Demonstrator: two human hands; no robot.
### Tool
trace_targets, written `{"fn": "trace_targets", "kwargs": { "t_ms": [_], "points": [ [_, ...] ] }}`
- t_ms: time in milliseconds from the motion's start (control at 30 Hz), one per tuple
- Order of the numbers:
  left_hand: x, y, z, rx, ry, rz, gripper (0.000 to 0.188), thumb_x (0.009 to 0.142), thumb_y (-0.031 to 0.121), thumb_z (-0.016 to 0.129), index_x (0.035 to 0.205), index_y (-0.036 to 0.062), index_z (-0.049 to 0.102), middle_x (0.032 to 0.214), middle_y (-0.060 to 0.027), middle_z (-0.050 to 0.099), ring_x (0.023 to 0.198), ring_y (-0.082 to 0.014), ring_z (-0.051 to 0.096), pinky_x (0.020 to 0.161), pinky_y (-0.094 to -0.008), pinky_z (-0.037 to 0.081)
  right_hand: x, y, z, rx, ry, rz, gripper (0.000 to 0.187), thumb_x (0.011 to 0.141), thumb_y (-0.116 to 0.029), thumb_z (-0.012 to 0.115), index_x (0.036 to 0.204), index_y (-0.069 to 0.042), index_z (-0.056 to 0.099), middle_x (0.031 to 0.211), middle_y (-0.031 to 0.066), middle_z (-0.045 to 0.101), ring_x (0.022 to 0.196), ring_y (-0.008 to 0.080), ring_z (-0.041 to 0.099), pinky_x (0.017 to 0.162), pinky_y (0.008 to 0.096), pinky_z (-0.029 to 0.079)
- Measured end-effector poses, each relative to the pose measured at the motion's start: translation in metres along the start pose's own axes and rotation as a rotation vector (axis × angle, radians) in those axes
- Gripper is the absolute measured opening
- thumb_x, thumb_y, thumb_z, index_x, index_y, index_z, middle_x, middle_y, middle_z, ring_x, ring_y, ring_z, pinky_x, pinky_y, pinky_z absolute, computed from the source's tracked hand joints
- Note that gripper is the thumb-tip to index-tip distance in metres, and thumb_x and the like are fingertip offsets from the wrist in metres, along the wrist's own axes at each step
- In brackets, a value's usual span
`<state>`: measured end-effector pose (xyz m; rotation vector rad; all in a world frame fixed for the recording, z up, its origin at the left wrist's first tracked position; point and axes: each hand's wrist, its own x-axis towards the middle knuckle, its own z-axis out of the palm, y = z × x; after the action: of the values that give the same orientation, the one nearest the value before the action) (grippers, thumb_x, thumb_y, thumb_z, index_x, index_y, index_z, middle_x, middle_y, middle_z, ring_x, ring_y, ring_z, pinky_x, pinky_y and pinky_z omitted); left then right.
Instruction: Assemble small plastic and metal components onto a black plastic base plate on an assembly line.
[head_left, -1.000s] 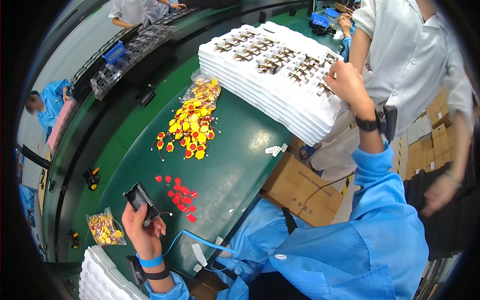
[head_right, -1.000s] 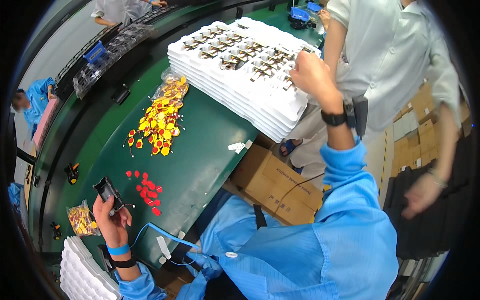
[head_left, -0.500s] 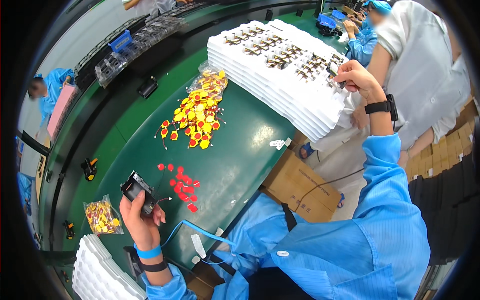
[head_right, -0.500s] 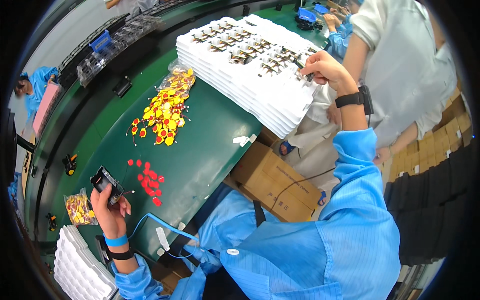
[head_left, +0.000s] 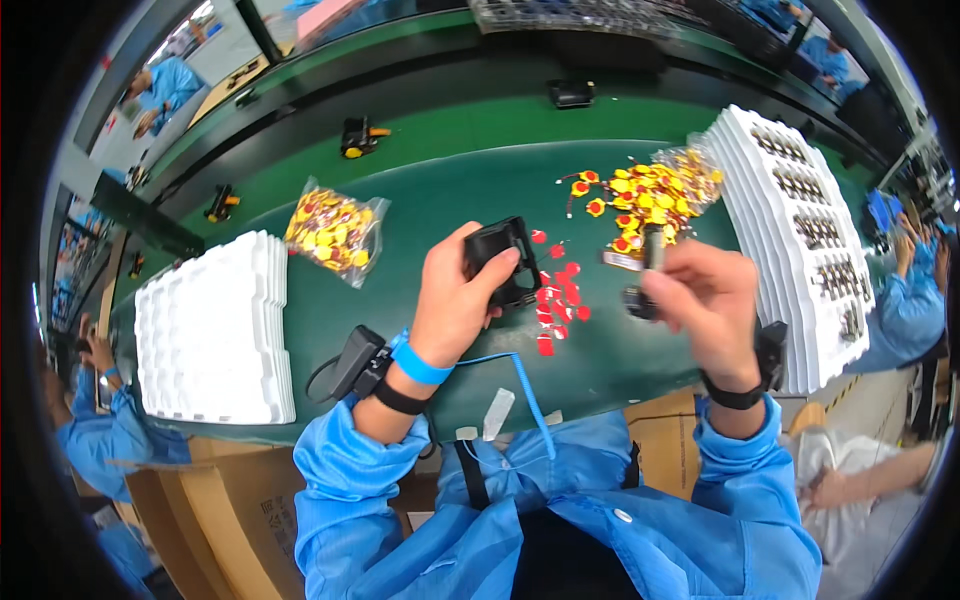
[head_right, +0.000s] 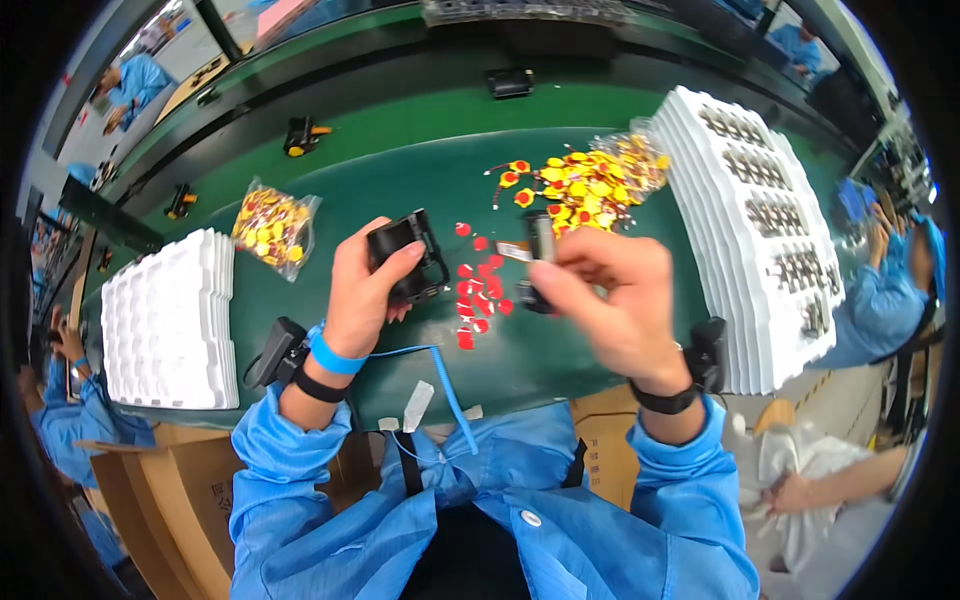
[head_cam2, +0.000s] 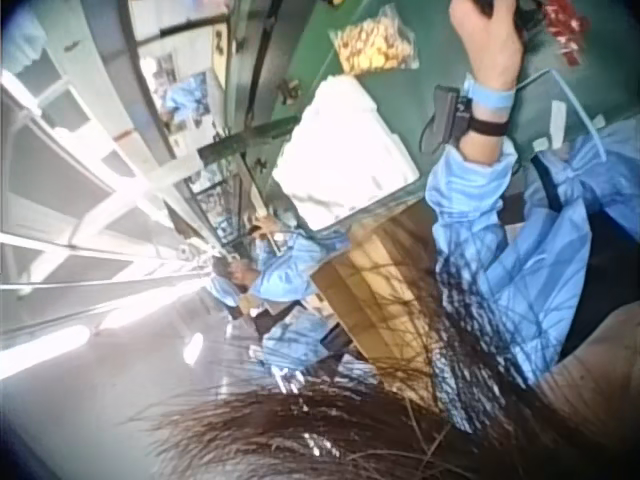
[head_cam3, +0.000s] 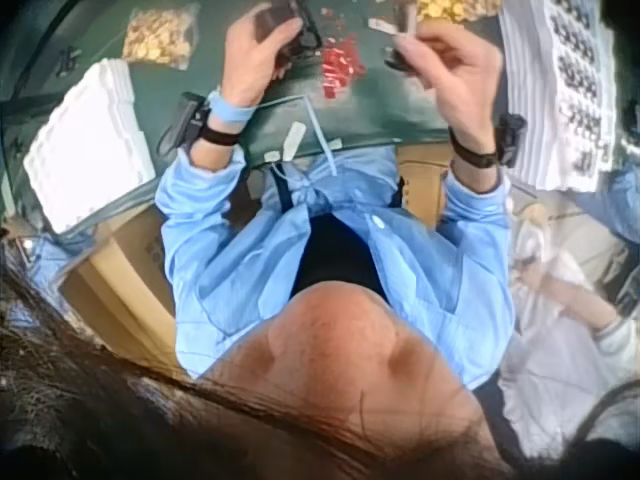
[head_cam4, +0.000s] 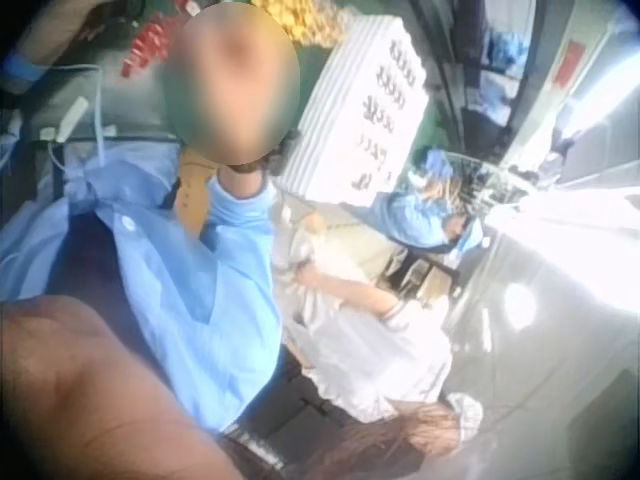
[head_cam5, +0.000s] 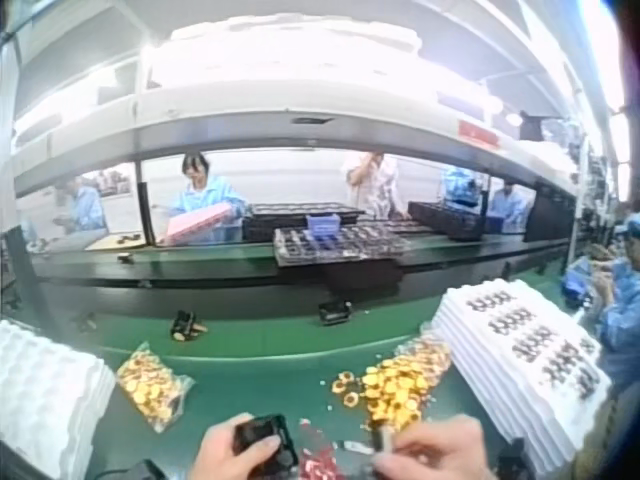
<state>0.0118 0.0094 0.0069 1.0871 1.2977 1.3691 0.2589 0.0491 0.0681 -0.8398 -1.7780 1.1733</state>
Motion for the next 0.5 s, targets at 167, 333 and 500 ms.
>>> {"fn": "trace_targets", "kwargs": {
  "t_ms": [167,333,500],
  "points": [
    [0.003,-0.001,0.001,0.137,0.081,0.042,0.022,0.090,0.014,0.067,0.083,-0.0017,0.054,0.061,-0.0021,0.054,0.051,-0.0071,0.050,0.043,-0.0274,0.038,0.031,0.019,0.046,-0.125,-0.151,-0.135,0.014,0.088,-0.004,0.069,0.078,0.002,0.061,0.058,0.0004,0.058,0.049,0.0016,0.048,0.043,0.0221,0.033],
    [0.004,-0.002,-0.001,0.232,0.118,0.157,0.022,0.089,0.014,0.066,0.083,-0.0032,0.054,0.061,-0.0077,0.056,0.052,-0.0101,0.051,0.047,-0.0302,0.039,0.045,0.032,0.058,-0.147,-0.221,-0.068,0.016,0.087,-0.002,0.067,0.076,0.003,0.057,0.055,0.0024,0.057,0.046,0.0040,0.050,0.043,0.0230,0.034],
    [0.001,0.004,0.003,0.262,0.132,0.173,0.021,0.090,0.015,0.066,0.083,-0.0009,0.056,0.064,0.0021,0.045,0.061,-0.0047,0.039,0.052,-0.0261,0.032,0.060,0.049,0.061,-0.139,-0.286,-0.105,0.016,0.088,-0.006,0.068,0.078,0.004,0.060,0.056,0.0021,0.056,0.049,0.0046,0.048,0.046,0.0236,0.035]
  ]
}}
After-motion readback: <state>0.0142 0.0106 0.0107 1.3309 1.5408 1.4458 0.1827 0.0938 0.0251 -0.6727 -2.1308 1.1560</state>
